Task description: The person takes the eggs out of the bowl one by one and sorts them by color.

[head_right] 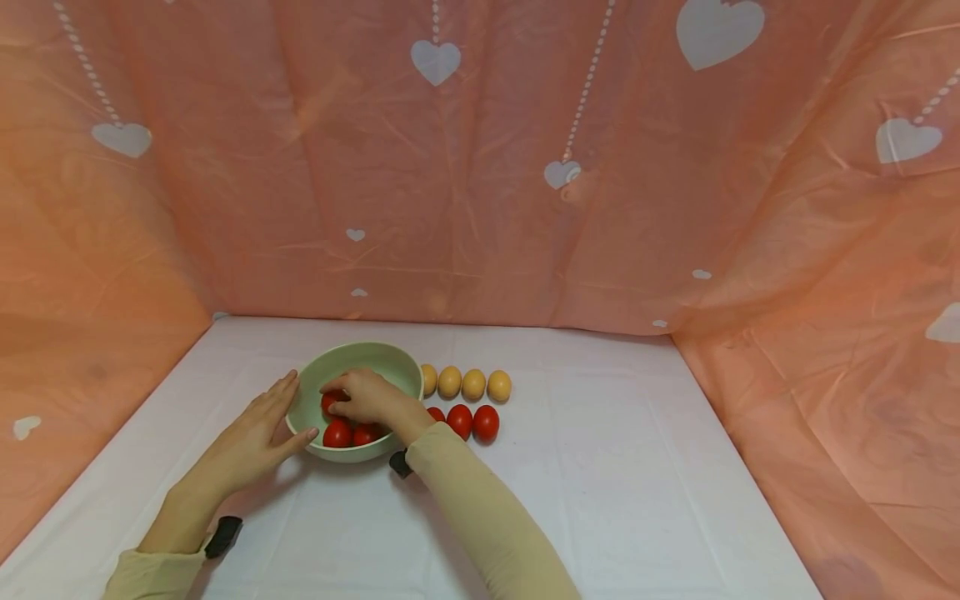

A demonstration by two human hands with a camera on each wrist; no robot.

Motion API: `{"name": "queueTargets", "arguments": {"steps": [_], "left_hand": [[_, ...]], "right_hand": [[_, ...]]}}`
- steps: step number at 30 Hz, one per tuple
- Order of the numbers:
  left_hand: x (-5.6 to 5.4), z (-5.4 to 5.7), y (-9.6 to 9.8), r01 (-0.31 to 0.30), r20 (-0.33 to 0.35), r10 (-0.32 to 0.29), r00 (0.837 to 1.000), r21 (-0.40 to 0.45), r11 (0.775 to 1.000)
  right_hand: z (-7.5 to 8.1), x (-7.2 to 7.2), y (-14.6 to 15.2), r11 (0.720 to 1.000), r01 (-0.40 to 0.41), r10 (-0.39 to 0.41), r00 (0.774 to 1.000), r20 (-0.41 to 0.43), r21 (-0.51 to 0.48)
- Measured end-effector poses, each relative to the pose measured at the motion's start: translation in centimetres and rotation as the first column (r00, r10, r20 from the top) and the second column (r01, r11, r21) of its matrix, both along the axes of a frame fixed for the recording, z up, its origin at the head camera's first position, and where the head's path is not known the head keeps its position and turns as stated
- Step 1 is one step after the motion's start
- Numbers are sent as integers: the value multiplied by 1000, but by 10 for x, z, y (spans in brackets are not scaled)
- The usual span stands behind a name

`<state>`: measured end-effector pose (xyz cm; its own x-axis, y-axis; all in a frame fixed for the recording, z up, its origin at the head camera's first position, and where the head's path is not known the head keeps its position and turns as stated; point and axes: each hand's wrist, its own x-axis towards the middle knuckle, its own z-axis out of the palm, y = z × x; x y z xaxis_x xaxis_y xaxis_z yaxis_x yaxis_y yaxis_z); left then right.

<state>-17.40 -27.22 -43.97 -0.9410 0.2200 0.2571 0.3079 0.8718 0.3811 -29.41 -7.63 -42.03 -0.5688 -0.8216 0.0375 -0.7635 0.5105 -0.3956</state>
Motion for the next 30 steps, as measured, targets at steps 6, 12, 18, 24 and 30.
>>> {"name": "queueTargets", "arguments": {"steps": [6,12,18,24,30], "left_hand": [[1,1,1,0,5,0,1000,1,1000],[0,1,2,0,4,0,1000,4,1000],[0,1,2,-3,13,3,1000,-3,1000],[0,2,1,-5,24,5,1000,-4,1000],[0,3,0,-7,21,7,1000,-3,1000]], "right_hand": [[2,2,3,1000,9,-9,1000,-7,-5],[5,6,10,998,22,-22,1000,-11,-54],[7,10,21,993,41,-42,999,-5,-107],[11,14,33,986,69,-73,997,-24,-155],[14,17,45,970,81,-81,997,10,-229]]}}
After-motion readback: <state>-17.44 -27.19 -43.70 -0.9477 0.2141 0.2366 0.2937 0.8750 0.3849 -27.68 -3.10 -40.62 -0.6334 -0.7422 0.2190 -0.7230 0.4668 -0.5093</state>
